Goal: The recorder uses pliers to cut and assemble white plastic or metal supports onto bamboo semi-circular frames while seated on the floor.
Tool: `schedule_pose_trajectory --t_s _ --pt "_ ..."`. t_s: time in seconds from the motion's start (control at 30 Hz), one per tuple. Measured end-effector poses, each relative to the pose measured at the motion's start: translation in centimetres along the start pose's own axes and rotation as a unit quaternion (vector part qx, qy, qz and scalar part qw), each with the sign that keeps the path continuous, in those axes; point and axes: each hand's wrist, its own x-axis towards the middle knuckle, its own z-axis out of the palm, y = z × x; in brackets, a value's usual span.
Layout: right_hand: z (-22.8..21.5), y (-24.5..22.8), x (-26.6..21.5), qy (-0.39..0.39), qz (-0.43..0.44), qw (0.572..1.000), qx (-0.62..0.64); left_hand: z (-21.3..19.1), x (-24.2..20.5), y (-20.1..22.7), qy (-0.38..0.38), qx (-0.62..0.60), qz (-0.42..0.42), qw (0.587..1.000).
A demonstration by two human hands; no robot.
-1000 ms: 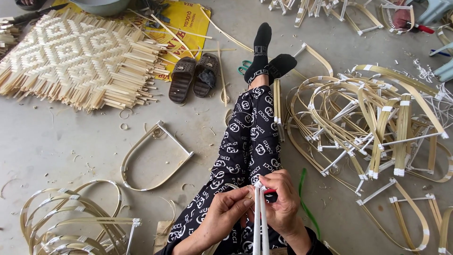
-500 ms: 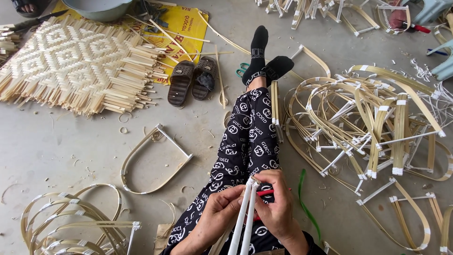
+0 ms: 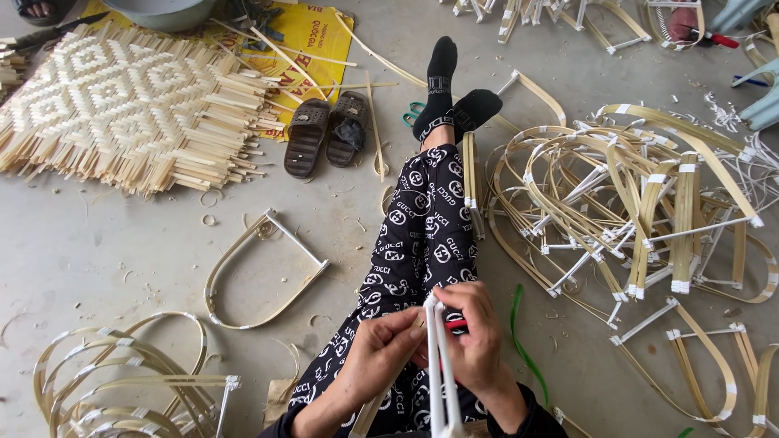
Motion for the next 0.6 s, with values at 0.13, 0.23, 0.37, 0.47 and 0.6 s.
schedule_pose_trajectory --t_s 0.13,0.23,0.37,0.47,0.6 --pt "-1.1 -2.3 4.0 -0.106 0.110 0.986 0.068 -2.1 1.7 -1.0 0.046 -0.030 -0.061 0.997" --pt "-2.8 -1.9 3.8 -0.103 0.290 0.880 0.362 -5.7 3.2 -1.5 0.151 -0.006 0.048 0.987" --pt "-5.2 -1.2 0.9 -0.219 0.271 0.860 0.373 -9.4 2.9 -0.9 0.294 -0.038 0.147 0.944" --pt "-4.5 -1.5 -0.2 -0.286 0.303 0.880 0.227 -8.7 1.8 0.7 0.336 -0.039 0.207 0.918" --pt "-3.6 1.2 -1.0 -0.153 0.367 0.907 0.136 -4.5 -1.3 5.6 0.225 -0.087 0.187 0.952"
